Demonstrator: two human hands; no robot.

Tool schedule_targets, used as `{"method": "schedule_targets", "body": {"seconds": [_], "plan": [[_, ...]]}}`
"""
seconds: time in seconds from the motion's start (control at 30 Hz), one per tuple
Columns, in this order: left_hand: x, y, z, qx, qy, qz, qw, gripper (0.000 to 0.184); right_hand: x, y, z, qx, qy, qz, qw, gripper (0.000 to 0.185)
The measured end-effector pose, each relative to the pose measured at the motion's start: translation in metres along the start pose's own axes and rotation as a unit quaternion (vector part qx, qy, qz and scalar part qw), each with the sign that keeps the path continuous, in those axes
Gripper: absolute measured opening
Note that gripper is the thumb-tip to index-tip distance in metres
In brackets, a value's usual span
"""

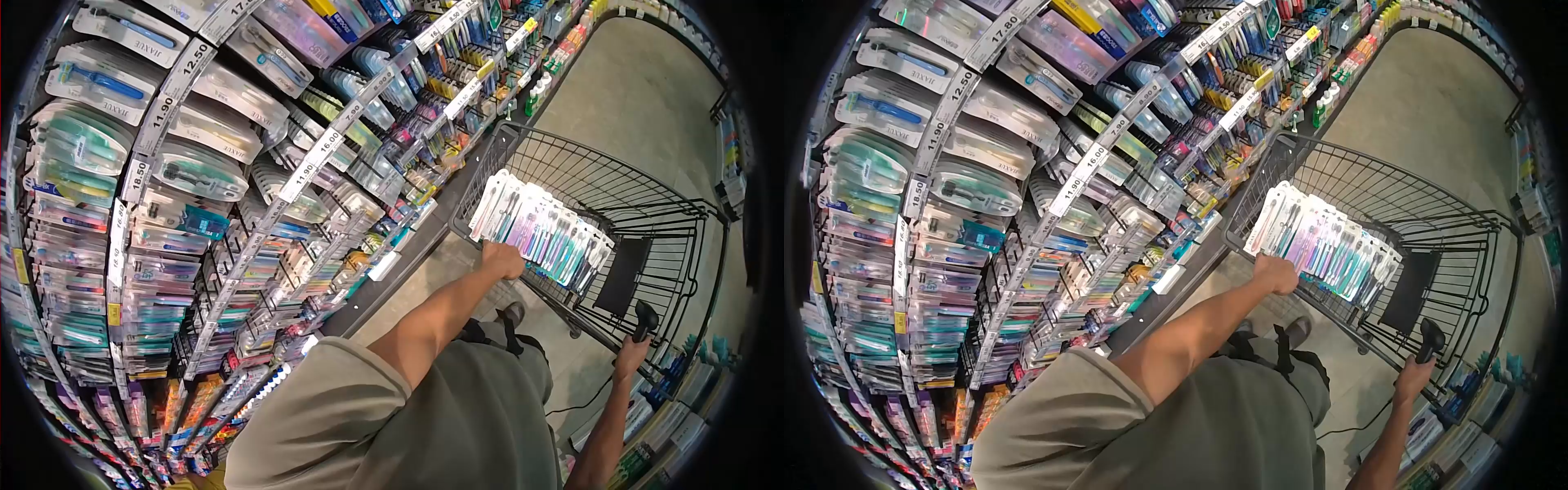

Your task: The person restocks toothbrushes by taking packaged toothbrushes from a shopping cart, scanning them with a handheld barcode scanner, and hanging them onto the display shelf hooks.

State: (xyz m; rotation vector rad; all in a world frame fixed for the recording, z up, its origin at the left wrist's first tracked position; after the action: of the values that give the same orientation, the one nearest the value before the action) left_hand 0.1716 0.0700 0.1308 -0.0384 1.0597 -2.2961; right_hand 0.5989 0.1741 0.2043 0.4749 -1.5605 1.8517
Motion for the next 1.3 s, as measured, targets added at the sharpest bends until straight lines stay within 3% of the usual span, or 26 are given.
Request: {"method": "schedule_targets", "body": {"seconds": [0.27, 0.53, 0.63, 0.7, 0.77, 0.8, 0.87, 0.9, 0.93, 0.97, 1.1, 1.3], "plan": [[0.023, 0.002, 0.026, 0.007, 0.011, 0.01, 1.0, 0.034, 0.009, -0.001, 0.011, 0.051, 0.004, 0.006, 0.999, 0.031], [0.045, 0.016, 0.048, -0.036, 0.045, 0.065, 0.996, 0.035, 0.023, -0.013, 0.046, 0.03, 0.026, 0.041, 0.998, 0.039], [0.046, 0.02, 0.063, -0.002, 0.049, 0.088, 0.995, 0.035, -0.024, -0.019, 0.036, 0.017, 0.006, 0.057, 0.998, 0.058], [0.055, 0.031, 0.062, -0.023, 0.043, 0.093, 0.994, 0.036, -0.041, -0.018, 0.045, -0.041, -0.002, 0.092, 0.995, 0.061], [0.065, 0.051, 0.064, -0.019, 0.036, 0.048, 0.998, 0.038, -0.049, -0.003, 0.075, 0.054, 0.035, 0.01, 0.998, 0.062], [0.06, 0.051, 0.076, 0.032, 0.041, 0.007, 0.999, 0.036, -0.065, 0.0, 0.091, 0.017, 0.028, 0.012, 0.999, 0.063], [0.066, 0.071, 0.077, 0.016, 0.055, 0.028, 0.998, 0.039, -0.102, 0.005, 0.109, -0.029, -0.032, 0.106, 0.993, 0.065], [0.067, 0.075, 0.077, 0.043, 0.053, 0.03, 0.997, 0.041, -0.107, 0.009, 0.117, -0.025, -0.029, 0.064, 0.997, 0.066], [0.072, 0.084, 0.07, 0.044, 0.093, 0.024, 0.994, 0.041, -0.079, 0.01, 0.137, 0.002, 0.085, 0.073, 0.994, 0.067], [0.072, 0.085, 0.073, 0.037, 0.088, 0.013, 0.995, 0.041, -0.085, 0.011, 0.142, -0.08, 0.01, 0.098, 0.992, 0.064], [0.084, 0.09, 0.04, 0.084, 0.085, 0.051, 0.992, 0.034, -0.059, 0.005, 0.153, -0.083, 0.034, 0.066, 0.994, 0.034], [0.104, 0.078, -0.038, -0.027, 0.098, 0.123, 0.987, 0.037, -0.066, 0.007, 0.148, -0.07, 0.048, 0.044, 0.995, 0.024]]}}
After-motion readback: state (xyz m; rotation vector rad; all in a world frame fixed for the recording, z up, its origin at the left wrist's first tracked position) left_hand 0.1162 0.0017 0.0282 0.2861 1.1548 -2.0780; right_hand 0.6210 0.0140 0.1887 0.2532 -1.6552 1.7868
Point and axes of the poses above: each hand's wrist, its own z-axis away from the middle knuckle, its own y-axis out of the palm, x = y × z, the point moved 7 cm from there along -z, towards the middle knuckle, and after that the axes turned 2 degrees about x, right-handed, at the moved point
